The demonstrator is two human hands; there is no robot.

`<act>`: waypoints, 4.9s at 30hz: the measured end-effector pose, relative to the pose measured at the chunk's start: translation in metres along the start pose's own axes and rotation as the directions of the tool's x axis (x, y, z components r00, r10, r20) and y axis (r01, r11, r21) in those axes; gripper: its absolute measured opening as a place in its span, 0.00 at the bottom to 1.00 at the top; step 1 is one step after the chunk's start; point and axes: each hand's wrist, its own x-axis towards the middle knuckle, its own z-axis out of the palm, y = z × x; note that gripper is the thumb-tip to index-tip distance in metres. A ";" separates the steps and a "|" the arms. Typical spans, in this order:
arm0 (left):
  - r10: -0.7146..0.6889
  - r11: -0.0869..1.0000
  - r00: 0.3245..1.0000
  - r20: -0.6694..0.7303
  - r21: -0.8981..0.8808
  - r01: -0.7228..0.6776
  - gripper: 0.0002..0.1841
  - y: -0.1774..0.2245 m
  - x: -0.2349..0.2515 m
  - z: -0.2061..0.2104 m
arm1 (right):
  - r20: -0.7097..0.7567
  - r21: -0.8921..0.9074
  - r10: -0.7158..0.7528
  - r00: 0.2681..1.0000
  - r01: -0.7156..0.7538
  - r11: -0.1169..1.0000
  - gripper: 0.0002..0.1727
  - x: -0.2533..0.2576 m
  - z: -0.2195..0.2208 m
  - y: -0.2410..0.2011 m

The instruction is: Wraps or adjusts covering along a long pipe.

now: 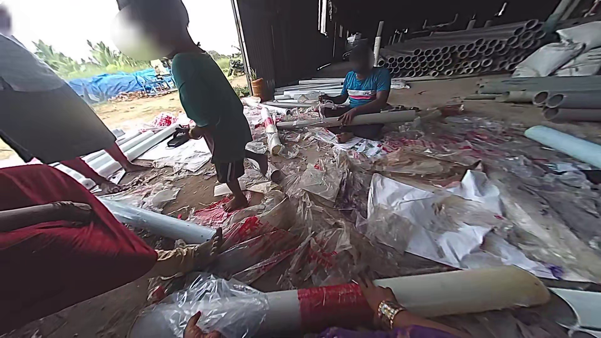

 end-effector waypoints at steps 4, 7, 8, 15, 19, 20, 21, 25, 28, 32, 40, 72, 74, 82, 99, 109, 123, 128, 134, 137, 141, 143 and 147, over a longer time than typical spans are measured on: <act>0.058 0.998 0.998 -0.020 -0.015 -0.058 0.21 0.003 -0.021 0.009 | -0.013 0.013 -0.003 1.000 0.003 1.000 0.55 -0.003 -0.001 -0.001; 0.049 0.999 0.999 -0.018 -0.013 -0.050 0.21 0.004 -0.022 0.009 | 0.016 -0.008 -0.043 0.999 0.043 0.999 0.51 -0.008 -0.007 0.001; 0.051 0.999 0.998 -0.022 -0.011 -0.051 0.20 0.004 -0.023 0.010 | 0.015 -0.006 -0.050 0.999 0.050 0.999 0.51 -0.008 -0.008 0.001; 0.071 0.997 0.997 -0.044 0.010 -0.070 0.23 0.004 -0.021 0.009 | -0.006 0.003 -0.017 1.000 0.017 1.000 0.57 -0.007 -0.005 0.000; 0.068 0.998 0.996 -0.055 0.005 -0.068 0.24 0.004 -0.023 0.010 | 0.013 -0.050 -0.038 0.999 0.038 0.998 0.56 -0.005 -0.005 0.001; 0.072 0.997 0.996 -0.054 0.005 -0.072 0.24 0.004 -0.022 0.009 | 0.017 -0.055 -0.045 0.999 0.046 0.997 0.54 -0.005 -0.005 0.001; 0.075 0.997 0.996 -0.050 0.006 -0.075 0.24 0.003 -0.020 0.008 | 0.006 -0.035 -0.037 0.999 0.037 0.999 0.54 -0.006 -0.005 0.001; 0.086 0.996 0.995 -0.051 0.005 -0.086 0.24 0.003 -0.020 0.010 | -0.021 0.003 0.007 1.000 -0.007 1.000 0.57 -0.001 0.002 0.000; 0.094 0.995 0.994 -0.050 0.021 -0.093 0.25 0.003 -0.021 0.010 | -0.039 0.005 -0.029 0.999 0.029 1.000 0.56 0.006 0.008 0.004; 0.094 0.996 0.994 -0.052 0.015 -0.093 0.24 0.002 -0.021 0.010 | -0.018 -0.012 -0.030 0.999 0.030 0.999 0.58 0.009 0.007 0.006; 0.097 0.995 0.993 -0.064 -0.015 -0.099 0.23 0.005 -0.023 0.011 | -0.008 -0.016 0.015 1.000 -0.015 1.000 0.59 -0.001 0.000 -0.001; 0.228 0.083 0.969 -0.092 0.994 0.075 0.38 0.052 0.017 -0.015 | -0.008 -0.055 0.000 1.000 0.000 0.999 0.58 -0.004 -0.001 0.001; 0.261 0.247 0.954 -0.149 0.966 0.083 0.39 0.047 0.029 -0.023 | 0.001 -0.061 0.004 1.000 -0.004 0.998 0.58 -0.003 -0.001 0.000; 0.055 0.974 0.995 -0.078 0.223 -0.037 0.29 0.034 0.018 -0.025 | 0.004 -0.042 0.003 1.000 -0.003 0.999 0.55 0.001 0.000 0.000; 0.174 0.961 0.983 -0.054 0.226 -0.158 0.27 0.027 0.053 -0.050 | 0.004 -0.042 0.010 1.000 -0.009 0.999 0.60 0.001 -0.001 -0.001; 0.165 0.983 0.978 -0.128 0.099 -0.153 0.26 0.029 0.022 -0.030 | -0.027 -0.041 0.003 1.000 -0.004 0.999 0.60 0.004 0.005 0.000; 0.239 0.963 0.962 -0.131 0.163 -0.216 0.18 0.029 0.019 -0.029 | -0.042 0.002 0.014 0.999 -0.014 1.000 0.49 -0.004 0.001 -0.004; 0.313 0.934 0.944 -0.107 0.217 -0.285 0.19 0.030 0.020 -0.023 | -0.104 -0.062 -0.022 0.994 0.016 0.998 0.46 -0.007 0.018 0.000; 0.350 0.872 0.937 -0.015 0.370 -0.319 0.35 0.041 0.003 0.001 | -0.131 -0.020 -0.024 0.991 0.021 1.000 0.38 -0.009 0.015 0.000; 0.377 0.636 0.919 0.116 0.689 -0.348 0.35 0.062 -0.021 0.012 | -0.135 -0.007 -0.019 0.991 0.019 1.000 0.37 -0.009 0.016 -0.004; 0.467 0.210 0.767 0.440 0.787 -0.580 0.30 0.094 -0.052 0.015 | -0.132 -0.019 -0.039 0.990 0.036 0.999 0.42 -0.008 0.016 -0.001; 0.575 0.227 0.694 0.432 0.731 -0.643 0.31 0.097 -0.056 0.018 | -0.116 -0.056 -0.038 0.992 0.032 0.998 0.39 -0.007 0.015 -0.001; 0.350 0.188 0.915 0.202 0.942 -0.279 0.39 0.082 -0.034 0.002 | -0.106 -0.064 -0.036 0.994 0.029 0.998 0.36 -0.008 0.012 -0.003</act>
